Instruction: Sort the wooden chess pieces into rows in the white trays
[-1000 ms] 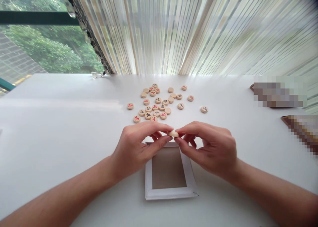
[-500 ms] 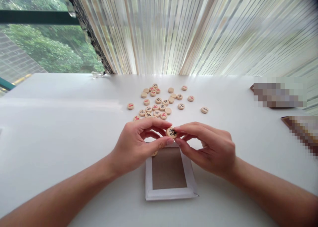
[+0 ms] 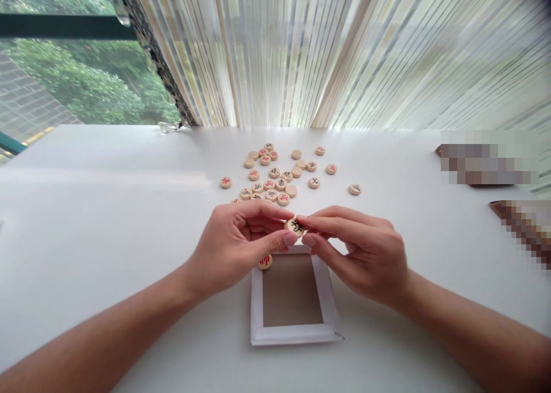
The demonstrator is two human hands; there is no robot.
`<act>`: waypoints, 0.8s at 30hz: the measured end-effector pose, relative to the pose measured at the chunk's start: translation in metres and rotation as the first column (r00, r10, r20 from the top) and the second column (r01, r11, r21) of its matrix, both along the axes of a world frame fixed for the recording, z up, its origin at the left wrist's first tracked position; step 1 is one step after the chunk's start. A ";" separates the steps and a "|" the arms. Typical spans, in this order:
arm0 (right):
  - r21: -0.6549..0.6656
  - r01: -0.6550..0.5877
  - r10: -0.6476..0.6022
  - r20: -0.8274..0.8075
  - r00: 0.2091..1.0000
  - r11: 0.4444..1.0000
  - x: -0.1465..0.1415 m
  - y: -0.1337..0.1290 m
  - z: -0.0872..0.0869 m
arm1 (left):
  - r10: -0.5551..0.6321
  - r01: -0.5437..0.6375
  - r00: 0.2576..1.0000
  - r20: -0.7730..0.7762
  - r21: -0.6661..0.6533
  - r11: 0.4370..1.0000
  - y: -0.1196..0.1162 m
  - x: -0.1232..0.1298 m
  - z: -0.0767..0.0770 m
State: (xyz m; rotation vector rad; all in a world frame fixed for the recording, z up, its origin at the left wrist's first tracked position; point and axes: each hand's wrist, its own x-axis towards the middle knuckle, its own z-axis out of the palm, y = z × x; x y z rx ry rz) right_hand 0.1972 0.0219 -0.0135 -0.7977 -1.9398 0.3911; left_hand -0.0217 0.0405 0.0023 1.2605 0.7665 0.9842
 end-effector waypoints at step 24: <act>0.191 0.057 -0.085 0.144 0.986 0.980 -0.007 -0.002 0.001 | -0.024 0.015 0.991 -0.130 -0.070 0.997 -0.001 -0.001 0.004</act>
